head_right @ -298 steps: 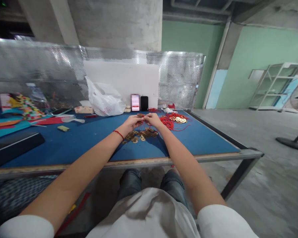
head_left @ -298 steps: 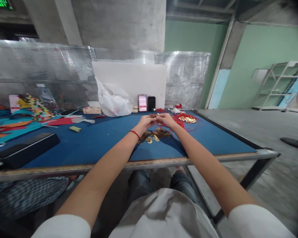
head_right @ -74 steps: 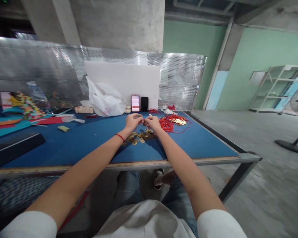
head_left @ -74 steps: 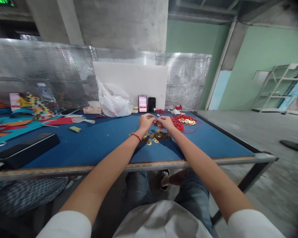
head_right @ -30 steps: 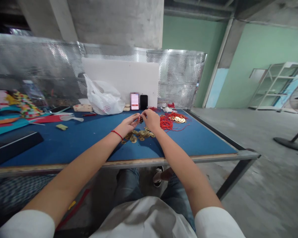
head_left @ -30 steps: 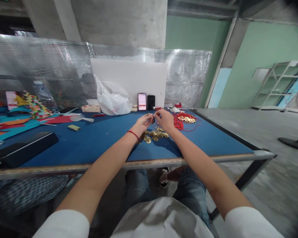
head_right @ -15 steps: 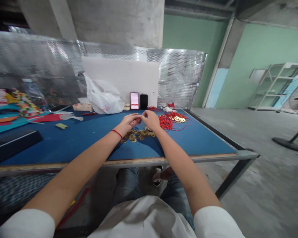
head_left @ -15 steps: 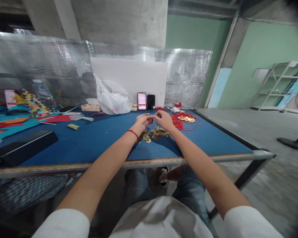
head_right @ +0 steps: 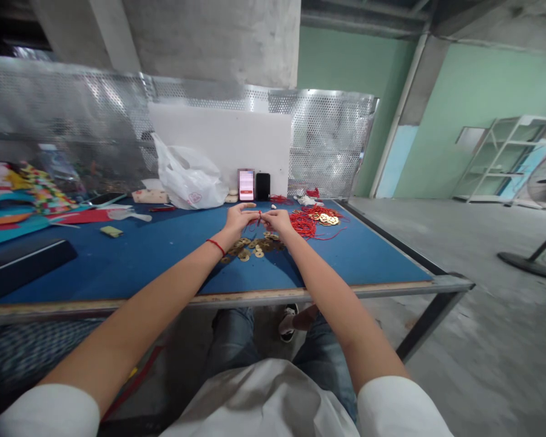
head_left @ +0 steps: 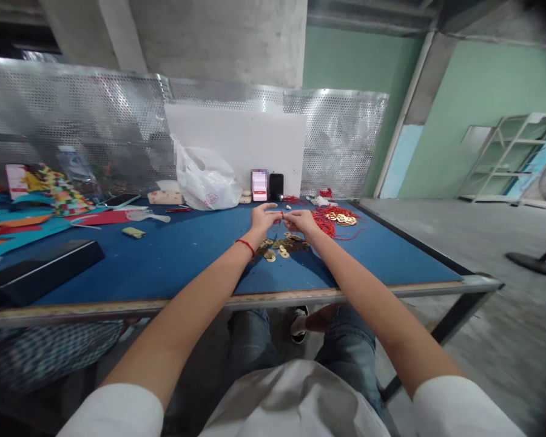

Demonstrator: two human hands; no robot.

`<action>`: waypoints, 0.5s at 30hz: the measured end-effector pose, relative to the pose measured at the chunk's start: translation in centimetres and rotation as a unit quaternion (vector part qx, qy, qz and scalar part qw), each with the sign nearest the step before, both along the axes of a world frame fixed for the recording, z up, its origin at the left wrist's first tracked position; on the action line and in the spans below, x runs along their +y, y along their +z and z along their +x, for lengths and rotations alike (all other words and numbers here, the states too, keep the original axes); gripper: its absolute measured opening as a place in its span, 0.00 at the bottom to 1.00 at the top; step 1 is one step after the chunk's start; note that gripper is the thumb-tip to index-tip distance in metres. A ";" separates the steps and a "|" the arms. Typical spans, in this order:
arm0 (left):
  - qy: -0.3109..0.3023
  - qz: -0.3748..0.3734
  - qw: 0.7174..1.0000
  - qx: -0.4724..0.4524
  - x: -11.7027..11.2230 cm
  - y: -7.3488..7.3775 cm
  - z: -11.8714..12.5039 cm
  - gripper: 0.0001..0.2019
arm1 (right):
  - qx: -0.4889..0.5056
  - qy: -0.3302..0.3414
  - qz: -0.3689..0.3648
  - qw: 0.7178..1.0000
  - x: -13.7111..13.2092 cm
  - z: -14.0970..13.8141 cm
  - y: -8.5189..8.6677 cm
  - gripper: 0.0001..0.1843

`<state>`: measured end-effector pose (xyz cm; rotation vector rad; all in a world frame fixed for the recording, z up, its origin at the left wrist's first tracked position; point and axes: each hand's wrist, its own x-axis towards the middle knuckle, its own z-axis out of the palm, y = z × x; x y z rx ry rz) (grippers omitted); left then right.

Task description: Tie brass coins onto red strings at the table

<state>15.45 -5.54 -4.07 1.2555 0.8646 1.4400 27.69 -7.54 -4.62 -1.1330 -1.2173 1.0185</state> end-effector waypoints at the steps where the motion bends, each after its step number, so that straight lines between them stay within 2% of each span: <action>1: 0.000 0.007 1.000 0.002 0.1 -0.1 0.0 0.18 | 0.005 -0.002 -0.002 1.000 0.0 0.0 0.0 0.08; 11: 0.033 0.119 0.987 0.103 1.6 -0.8 0.0 0.13 | 0.020 -0.045 0.008 0.999 0.6 0.0 -0.3 0.04; 15: 0.045 0.123 0.984 0.117 1.9 -1.0 0.0 0.13 | 0.017 -0.051 0.013 0.998 0.7 0.1 -0.3 0.03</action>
